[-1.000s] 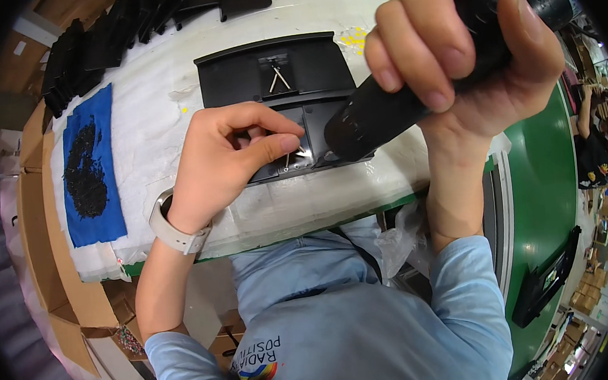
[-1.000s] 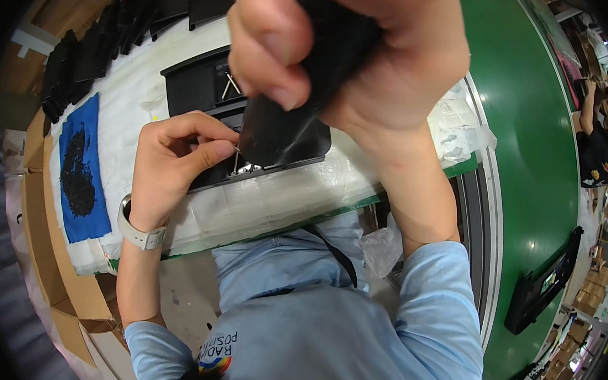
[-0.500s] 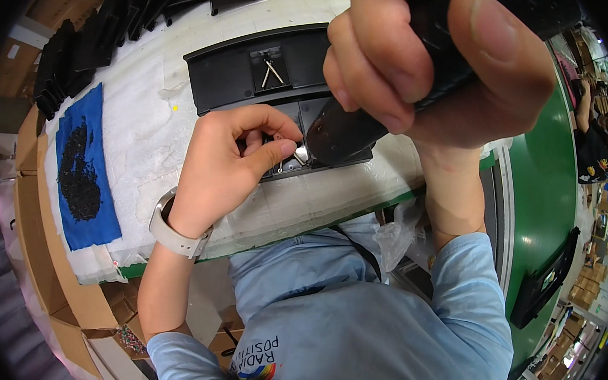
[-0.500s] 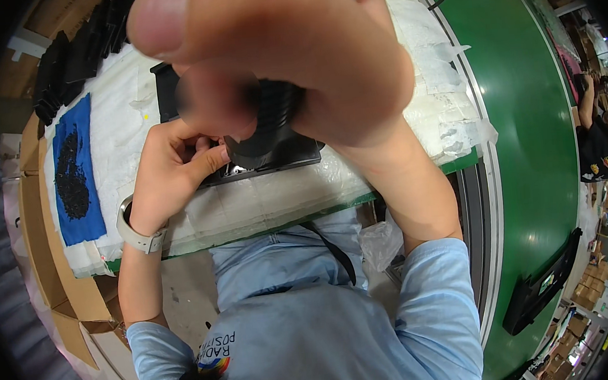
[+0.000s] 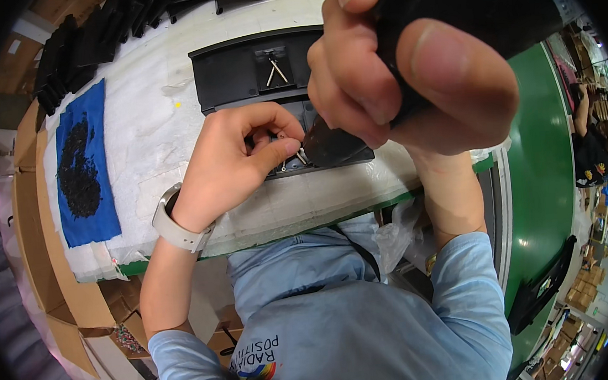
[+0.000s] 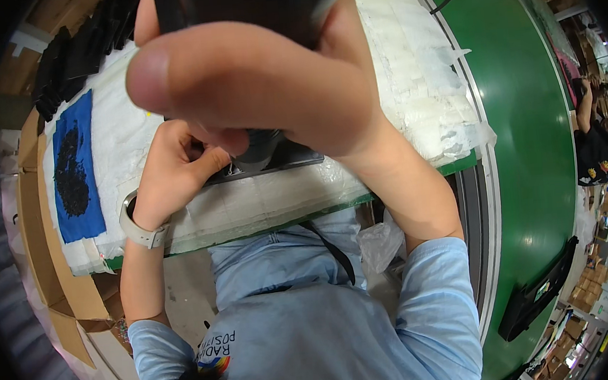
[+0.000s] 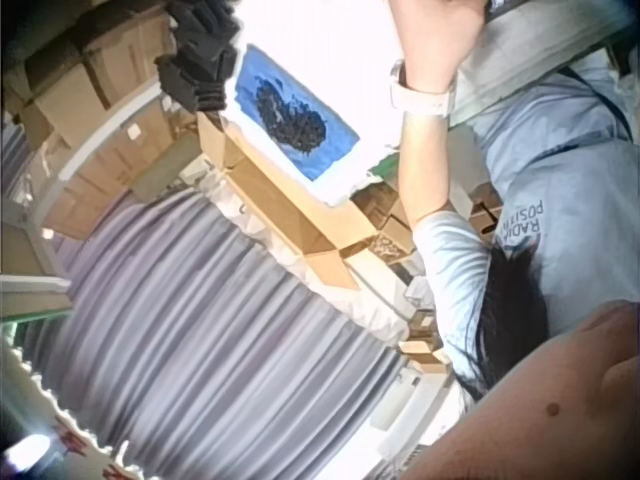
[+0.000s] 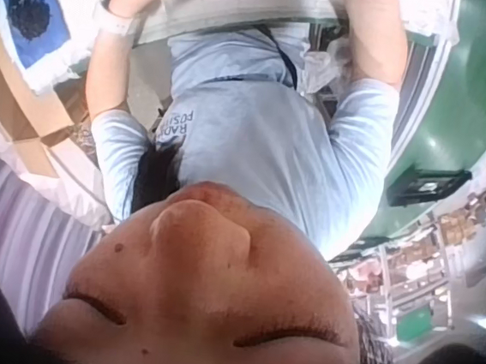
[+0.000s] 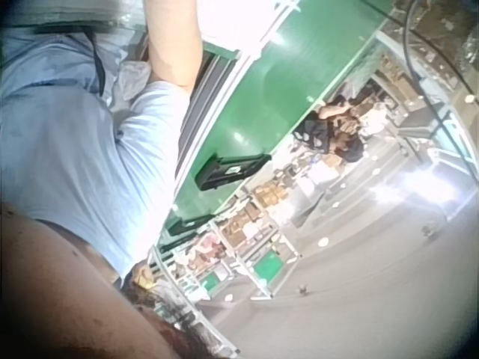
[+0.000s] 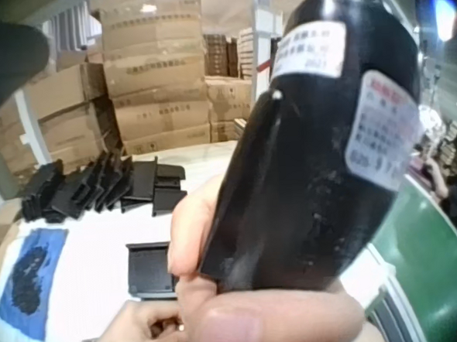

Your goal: Assembling plastic parts by inserting small metal components and using an electric screwdriver.

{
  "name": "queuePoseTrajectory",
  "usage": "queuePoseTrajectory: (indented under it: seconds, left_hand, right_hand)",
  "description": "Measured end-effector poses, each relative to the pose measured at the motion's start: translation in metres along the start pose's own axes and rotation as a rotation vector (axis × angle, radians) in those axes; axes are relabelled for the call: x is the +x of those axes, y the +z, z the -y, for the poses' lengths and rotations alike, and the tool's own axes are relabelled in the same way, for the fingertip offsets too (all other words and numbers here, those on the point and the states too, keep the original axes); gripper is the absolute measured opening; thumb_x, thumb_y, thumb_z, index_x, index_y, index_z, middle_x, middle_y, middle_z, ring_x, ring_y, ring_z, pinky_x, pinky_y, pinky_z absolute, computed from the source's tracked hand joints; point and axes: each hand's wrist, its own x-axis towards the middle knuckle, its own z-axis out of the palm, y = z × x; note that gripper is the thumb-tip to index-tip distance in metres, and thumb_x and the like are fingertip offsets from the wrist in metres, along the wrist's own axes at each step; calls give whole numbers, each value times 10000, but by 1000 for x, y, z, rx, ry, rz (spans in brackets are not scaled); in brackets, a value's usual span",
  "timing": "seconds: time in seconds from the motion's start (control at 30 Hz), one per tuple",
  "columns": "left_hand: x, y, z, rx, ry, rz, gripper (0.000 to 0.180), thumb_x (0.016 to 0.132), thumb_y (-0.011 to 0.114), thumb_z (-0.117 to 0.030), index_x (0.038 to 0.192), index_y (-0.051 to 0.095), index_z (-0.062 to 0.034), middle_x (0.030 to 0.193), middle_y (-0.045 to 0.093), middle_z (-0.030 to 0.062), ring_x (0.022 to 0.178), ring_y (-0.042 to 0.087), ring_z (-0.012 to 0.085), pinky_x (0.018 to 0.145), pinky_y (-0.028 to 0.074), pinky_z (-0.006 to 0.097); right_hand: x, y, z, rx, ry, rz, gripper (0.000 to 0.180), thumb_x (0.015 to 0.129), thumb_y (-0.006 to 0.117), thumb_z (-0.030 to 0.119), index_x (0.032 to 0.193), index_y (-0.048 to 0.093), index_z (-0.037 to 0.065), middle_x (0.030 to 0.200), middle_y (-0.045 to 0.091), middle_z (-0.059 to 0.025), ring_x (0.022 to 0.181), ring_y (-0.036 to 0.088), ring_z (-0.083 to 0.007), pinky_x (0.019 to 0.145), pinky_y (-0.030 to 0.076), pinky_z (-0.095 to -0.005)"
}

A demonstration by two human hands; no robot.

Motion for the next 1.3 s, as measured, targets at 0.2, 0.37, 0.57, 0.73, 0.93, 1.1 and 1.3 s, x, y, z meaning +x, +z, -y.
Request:
queuePoseTrajectory:
  seconds: [0.2,0.37,0.57,0.73,0.93,1.1,1.3]
  left_hand:
    - [-2,6,-3,7,68,-40,73,822,700,-2,894,686,6,690,621,16,577,438,67,546,377,254]
    - [-3,5,6,142,73,-59,126,796,722,-18,911,680,7,633,569,68,537,453,114,529,381,285]
    - [-2,8,13,215,131,-129,137,790,720,-34,912,677,11,616,550,101,528,469,155,532,398,310]
    - [-5,10,0,152,153,-151,114,799,704,-6,906,668,10,680,603,79,548,495,130,546,416,289]
    - [-28,-11,-5,581,368,-294,503,647,872,-205,1076,669,-39,1052,631,95,833,595,241,694,496,333]
    - [-47,-26,11,877,321,-266,767,591,888,-298,1246,593,-30,1187,587,145,1100,564,340,933,466,426]
    - [-50,-20,29,653,282,-311,734,599,900,-254,1211,568,-22,1181,585,160,1095,564,359,940,471,426]
  right_hand:
    - [-3,-4,-1,-91,-36,81,270,810,732,178,999,643,7,718,627,-41,595,604,-146,577,494,-316]
    - [-2,-2,-5,-168,-71,148,250,796,752,155,974,655,9,734,636,-36,620,618,-138,594,501,-304]
    - [-2,-1,-7,-94,111,75,260,690,839,97,869,677,1,771,668,-35,705,651,-115,611,502,-264]
    - [-4,8,7,-181,41,-47,260,709,839,110,883,682,-3,745,659,-39,665,638,-107,601,495,-256]
    - [9,-50,51,-467,292,-267,414,868,721,214,1121,509,-35,699,546,-50,514,528,-114,506,438,-259]
    - [-18,-142,24,-1218,647,-327,588,764,812,196,1242,556,-34,752,610,-76,579,612,-162,556,497,-315]
    - [-19,-104,-17,-2037,212,-104,682,764,770,292,1360,559,37,1275,582,-245,1230,546,-350,972,502,-424]
